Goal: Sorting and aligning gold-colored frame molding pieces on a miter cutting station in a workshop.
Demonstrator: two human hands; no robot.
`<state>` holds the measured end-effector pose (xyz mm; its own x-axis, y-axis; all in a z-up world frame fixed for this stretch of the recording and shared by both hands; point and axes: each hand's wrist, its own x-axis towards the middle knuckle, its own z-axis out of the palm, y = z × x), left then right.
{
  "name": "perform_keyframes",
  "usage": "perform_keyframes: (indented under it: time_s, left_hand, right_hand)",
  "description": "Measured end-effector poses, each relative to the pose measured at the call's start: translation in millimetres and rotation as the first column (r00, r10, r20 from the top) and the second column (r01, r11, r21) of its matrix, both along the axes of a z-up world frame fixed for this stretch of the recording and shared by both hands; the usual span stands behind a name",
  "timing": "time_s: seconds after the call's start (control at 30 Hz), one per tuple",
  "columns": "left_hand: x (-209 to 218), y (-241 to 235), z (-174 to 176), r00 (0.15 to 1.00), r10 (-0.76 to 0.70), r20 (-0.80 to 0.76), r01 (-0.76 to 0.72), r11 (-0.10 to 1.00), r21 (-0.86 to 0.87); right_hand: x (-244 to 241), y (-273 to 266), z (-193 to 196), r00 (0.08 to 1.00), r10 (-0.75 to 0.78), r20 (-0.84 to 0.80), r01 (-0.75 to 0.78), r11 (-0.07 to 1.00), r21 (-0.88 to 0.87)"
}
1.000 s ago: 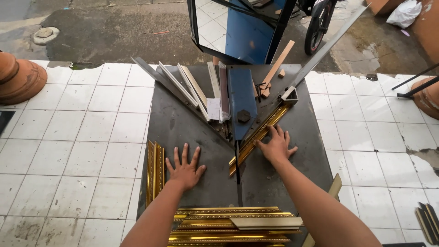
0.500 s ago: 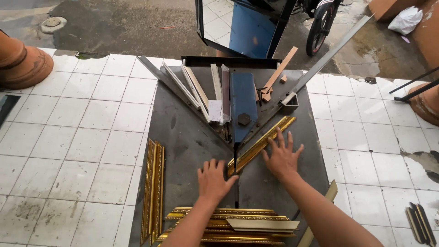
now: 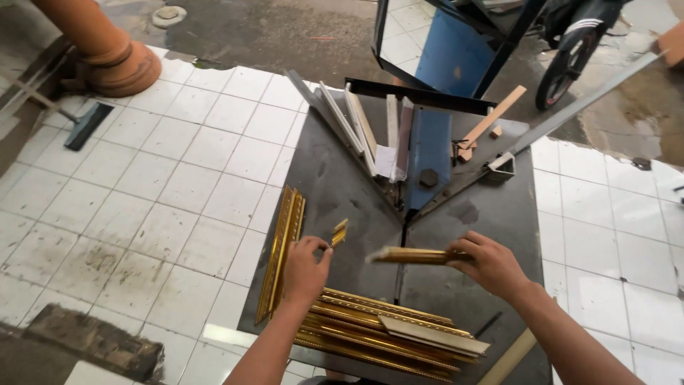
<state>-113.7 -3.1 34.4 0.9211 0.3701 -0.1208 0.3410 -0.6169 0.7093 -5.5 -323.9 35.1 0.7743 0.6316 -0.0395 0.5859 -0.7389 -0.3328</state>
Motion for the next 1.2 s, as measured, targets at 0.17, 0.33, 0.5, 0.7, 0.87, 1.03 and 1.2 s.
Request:
perform_keyframes:
  time_s: [0.17,0.33,0.5,0.7,0.87,1.03,1.2]
  left_hand:
    - [-40.4,41.1,4.4,0.904,0.424,0.057,-0.404,0.891,-0.207]
    - [-76.9,50.0,7.3,0.775,0.624,-0.101,-0.616,0.71,-0.342]
    - [-94.8,49.0,-5.8,0.722,0.668,-0.178,-0.675,0.626,-0.39]
    - [-95.2,59.7,-13.6,0.798,0.548,-0.25,-0.599,0.677,-0.429]
    - [-84.6,67.2,-41.8,0.871,0.467,-0.151,-0.489,0.798,-0.352]
    - [-64.9,42.3,-30.0,0.934,0.353,0.056,-0.334,0.919,-0.207]
    - [-36.0,-13.9,-8.1,0.993,-0.046,0.11,0.055,0.995,-0.078]
  right_hand:
    - [-25.8,134.5,67.4,0.891,-0.27,-0.364,0.318,0.945,0.077]
    - [-50.0,234.9,56.9,0.645,-0.253,-0.721,0.402,0.915,0.039]
    - [-54.5,284.5,5.5,0.607,-0.34,-0.718,0.442,0.896,-0.051]
    - [-63.3,298.7,-1.3,0.613,-0.329,-0.718,0.449,0.893,-0.026]
    - [-64.6,293.0,0.7,0.604,-0.38,-0.701,0.488,0.871,-0.052]
    - [-80.1,270.4,35.2,0.413,-0.302,-0.859,0.703,0.705,0.09]
    - [-88.0,237.2,26.3,0.295,-0.1,-0.95,0.867,0.446,0.222]
